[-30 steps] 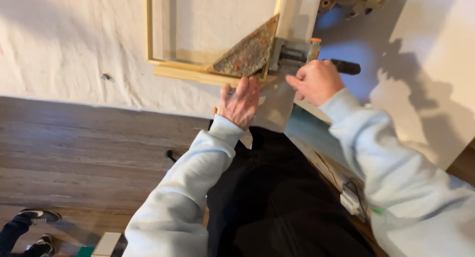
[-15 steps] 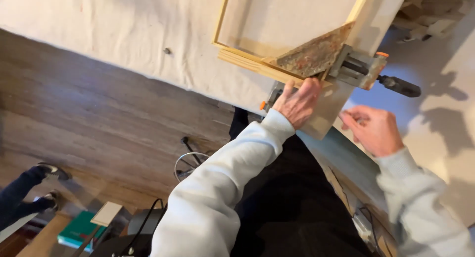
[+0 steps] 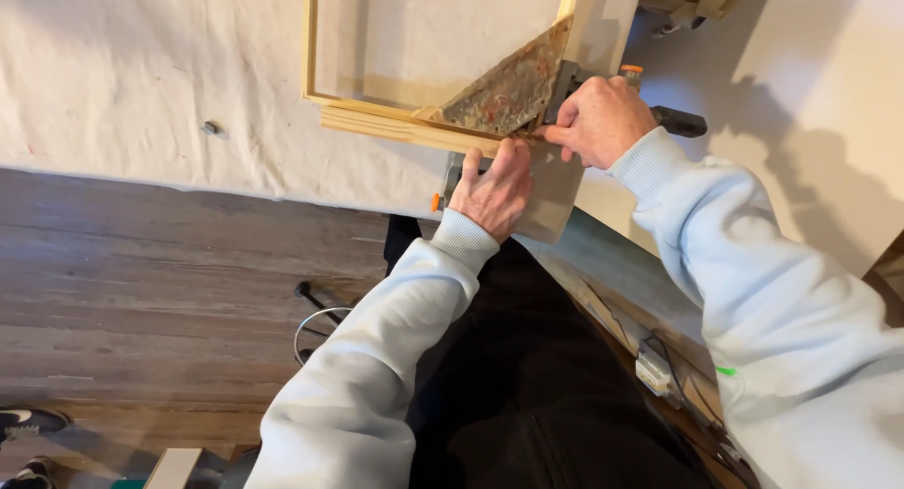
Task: The person secures a wooden picture frame corner in a corner clamp on the workbench, tightens the clamp screw, taps the joint with a hammer, and rubs a sanding block along the frame edge. They then loosen and reposition the clamp, apply glue from a bottle to the joint, and later pick up a utility knife near the framed artwork.
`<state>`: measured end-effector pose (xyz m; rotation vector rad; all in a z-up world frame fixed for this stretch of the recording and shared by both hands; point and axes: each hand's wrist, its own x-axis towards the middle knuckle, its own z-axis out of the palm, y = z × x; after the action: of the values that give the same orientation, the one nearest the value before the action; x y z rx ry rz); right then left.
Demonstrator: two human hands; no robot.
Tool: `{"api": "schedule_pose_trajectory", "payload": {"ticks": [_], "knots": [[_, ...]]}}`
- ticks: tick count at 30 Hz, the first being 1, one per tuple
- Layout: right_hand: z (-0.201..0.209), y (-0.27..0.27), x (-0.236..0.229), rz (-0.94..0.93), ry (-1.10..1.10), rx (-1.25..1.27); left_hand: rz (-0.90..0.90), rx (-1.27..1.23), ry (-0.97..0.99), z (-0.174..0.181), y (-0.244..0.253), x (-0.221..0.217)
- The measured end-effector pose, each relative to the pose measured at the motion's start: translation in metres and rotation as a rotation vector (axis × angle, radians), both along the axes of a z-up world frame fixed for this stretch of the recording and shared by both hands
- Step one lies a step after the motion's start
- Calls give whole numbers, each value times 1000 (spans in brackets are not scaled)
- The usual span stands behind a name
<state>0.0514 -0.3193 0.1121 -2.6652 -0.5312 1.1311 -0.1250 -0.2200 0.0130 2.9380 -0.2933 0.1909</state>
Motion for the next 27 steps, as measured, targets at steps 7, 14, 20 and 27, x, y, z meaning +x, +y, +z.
{"api": "schedule_pose_trajectory", "payload": {"ticks": [7,14,20,27], "knots": [[1,5,5,36,58,-77,29,-17,-28,-2,-3,-1],[-2,9,7,122,70,-165,37,-40,-41,-7,-6,-3],[-10,19,5,268,17,-122,80,-30,-57,-11,-3,-11],[-17,-9,-14,265,-101,-124,77,48,-48,-11,-6,-7]]}}
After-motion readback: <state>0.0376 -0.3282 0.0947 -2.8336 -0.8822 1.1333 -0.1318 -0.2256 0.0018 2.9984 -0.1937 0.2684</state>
